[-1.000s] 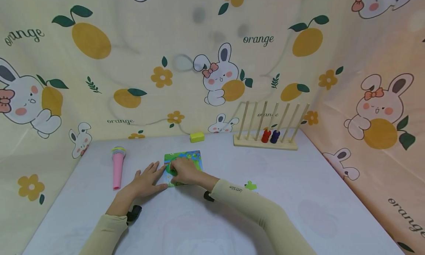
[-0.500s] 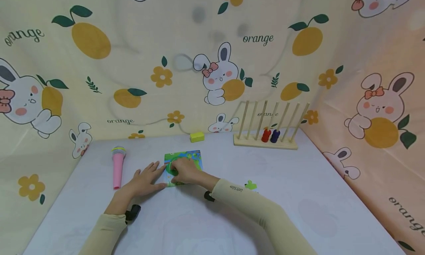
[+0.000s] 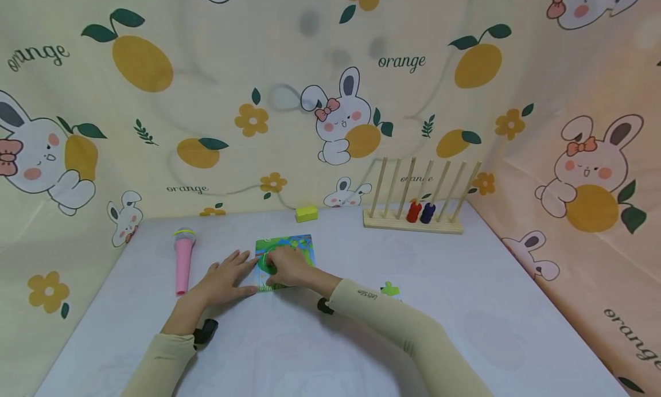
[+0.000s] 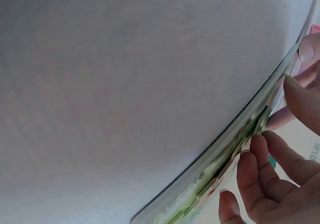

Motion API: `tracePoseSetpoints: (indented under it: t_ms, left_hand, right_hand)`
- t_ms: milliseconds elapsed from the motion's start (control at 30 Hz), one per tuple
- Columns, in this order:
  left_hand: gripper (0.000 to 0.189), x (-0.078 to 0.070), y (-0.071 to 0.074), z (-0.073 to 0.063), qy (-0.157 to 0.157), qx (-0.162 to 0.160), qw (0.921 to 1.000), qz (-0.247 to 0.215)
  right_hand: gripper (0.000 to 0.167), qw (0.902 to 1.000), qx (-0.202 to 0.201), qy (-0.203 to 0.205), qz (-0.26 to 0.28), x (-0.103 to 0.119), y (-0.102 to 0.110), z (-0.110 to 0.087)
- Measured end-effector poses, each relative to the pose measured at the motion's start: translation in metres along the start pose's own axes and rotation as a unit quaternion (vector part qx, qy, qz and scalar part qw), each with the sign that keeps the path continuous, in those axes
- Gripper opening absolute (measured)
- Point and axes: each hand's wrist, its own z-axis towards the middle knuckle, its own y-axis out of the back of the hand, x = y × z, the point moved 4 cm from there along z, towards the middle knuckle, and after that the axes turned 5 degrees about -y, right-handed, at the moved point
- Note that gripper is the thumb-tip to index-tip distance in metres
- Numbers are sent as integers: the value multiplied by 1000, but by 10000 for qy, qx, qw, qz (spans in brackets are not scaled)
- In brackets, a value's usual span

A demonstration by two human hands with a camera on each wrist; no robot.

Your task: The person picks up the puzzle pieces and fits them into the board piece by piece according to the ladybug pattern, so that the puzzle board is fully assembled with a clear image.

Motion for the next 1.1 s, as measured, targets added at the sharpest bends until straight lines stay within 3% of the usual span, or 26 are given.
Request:
tracePoseSetpoints:
  t_ms: [200,633,767,900,967,1100]
  left_hand:
    - [70,-3,0,3,-390,-31,9992,41]
    - [67,-8,0,4,-417,61,9991,-25]
    - [67,-10,1,4,-372,102,9992,-46]
    - [69,-12,3,4,-336,103,9994,-16]
    - [70,-12,3,4,-281,126,9995,-45]
    - [71,-11,3,4,-252,174,9995,-67]
  right_hand:
    - [37,10000,-13,11,15,0,0,0]
    - [43,9993,56,341,119,-2,5,-11]
    - [47,9965,83,515,-645,-7,5,-21]
    - [61,9804,396,890,-1713,-9,2,-37]
    - [65,9737,615,1068,-1915,-10,0,-44]
    - [64,9713,956,1168,-1837,-13,-5,-56]
